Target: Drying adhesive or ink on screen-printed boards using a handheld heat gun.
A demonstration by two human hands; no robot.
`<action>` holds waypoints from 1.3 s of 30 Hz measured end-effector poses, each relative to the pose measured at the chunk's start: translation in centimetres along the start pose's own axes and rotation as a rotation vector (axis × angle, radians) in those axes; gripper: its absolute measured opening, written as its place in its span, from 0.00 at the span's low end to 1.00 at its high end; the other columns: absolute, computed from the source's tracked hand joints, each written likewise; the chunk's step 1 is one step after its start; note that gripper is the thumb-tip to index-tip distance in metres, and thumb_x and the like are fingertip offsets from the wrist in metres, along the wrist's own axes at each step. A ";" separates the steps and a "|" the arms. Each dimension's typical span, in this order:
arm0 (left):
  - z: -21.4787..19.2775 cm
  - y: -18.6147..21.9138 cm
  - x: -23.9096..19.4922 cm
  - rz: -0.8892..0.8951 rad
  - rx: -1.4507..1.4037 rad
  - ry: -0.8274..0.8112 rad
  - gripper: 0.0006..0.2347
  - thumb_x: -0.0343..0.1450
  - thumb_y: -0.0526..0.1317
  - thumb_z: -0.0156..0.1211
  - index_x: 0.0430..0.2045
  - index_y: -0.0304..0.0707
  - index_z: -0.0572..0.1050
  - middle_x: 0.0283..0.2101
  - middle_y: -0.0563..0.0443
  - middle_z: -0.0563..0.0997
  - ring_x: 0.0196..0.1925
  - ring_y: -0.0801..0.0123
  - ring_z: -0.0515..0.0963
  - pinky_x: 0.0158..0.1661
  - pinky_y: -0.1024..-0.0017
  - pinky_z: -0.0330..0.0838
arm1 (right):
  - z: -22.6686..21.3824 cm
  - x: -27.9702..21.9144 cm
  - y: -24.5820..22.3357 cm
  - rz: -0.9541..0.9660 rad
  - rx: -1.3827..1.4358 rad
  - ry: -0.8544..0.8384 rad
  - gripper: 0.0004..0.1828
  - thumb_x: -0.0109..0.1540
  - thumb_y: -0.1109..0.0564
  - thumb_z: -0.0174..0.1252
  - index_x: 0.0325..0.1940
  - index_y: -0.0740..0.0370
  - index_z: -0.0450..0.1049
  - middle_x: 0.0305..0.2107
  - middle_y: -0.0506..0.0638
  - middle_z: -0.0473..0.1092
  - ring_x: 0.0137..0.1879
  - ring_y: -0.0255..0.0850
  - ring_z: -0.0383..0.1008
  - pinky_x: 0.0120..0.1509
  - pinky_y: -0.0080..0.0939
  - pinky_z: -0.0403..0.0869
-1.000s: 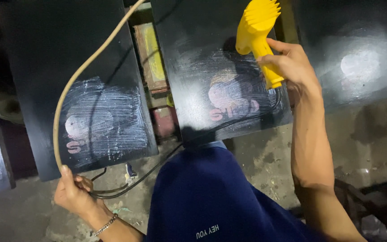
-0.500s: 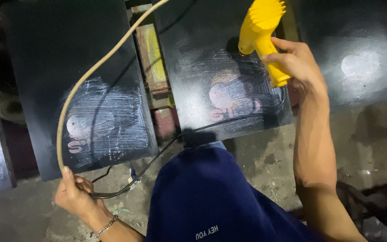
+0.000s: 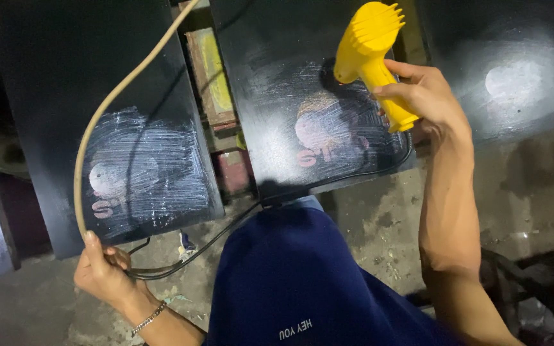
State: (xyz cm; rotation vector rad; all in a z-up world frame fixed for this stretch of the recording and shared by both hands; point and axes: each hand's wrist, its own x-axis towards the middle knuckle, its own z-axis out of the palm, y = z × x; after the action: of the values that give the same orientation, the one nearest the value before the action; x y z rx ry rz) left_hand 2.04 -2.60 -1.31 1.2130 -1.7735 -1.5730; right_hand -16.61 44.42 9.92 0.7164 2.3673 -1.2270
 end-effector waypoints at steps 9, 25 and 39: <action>-0.2 -0.5 0.0 0.012 0.000 -0.026 0.21 0.82 0.46 0.64 0.16 0.46 0.68 0.16 0.59 0.66 0.14 0.82 0.60 0.16 0.82 0.53 | -0.8 -0.5 0.9 -0.018 -0.052 0.089 0.27 0.62 0.52 0.60 0.66 0.49 0.72 0.56 0.47 0.73 0.55 0.44 0.75 0.61 0.47 0.72; -2.7 -2.1 -0.6 0.001 -0.060 0.024 0.21 0.81 0.46 0.62 0.16 0.42 0.68 0.13 0.59 0.62 0.13 0.80 0.58 0.16 0.80 0.50 | 4.6 -2.7 -3.1 -0.087 -0.168 -0.300 0.36 0.58 0.51 0.60 0.73 0.43 0.67 0.47 0.49 0.78 0.39 0.41 0.78 0.52 0.44 0.72; -3.2 -1.2 -1.3 -0.008 -0.039 0.013 0.20 0.80 0.46 0.63 0.16 0.43 0.69 0.14 0.61 0.63 0.13 0.83 0.59 0.17 0.83 0.51 | 4.8 -4.0 -3.2 -0.033 -0.164 -0.250 0.36 0.57 0.52 0.61 0.72 0.43 0.69 0.51 0.49 0.77 0.38 0.41 0.76 0.52 0.45 0.71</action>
State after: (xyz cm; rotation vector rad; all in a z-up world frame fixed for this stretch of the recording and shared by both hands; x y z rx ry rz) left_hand 5.62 -3.14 -1.47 1.2100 -1.7240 -1.5934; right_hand -14.82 37.78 11.49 0.4455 2.2471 -1.0529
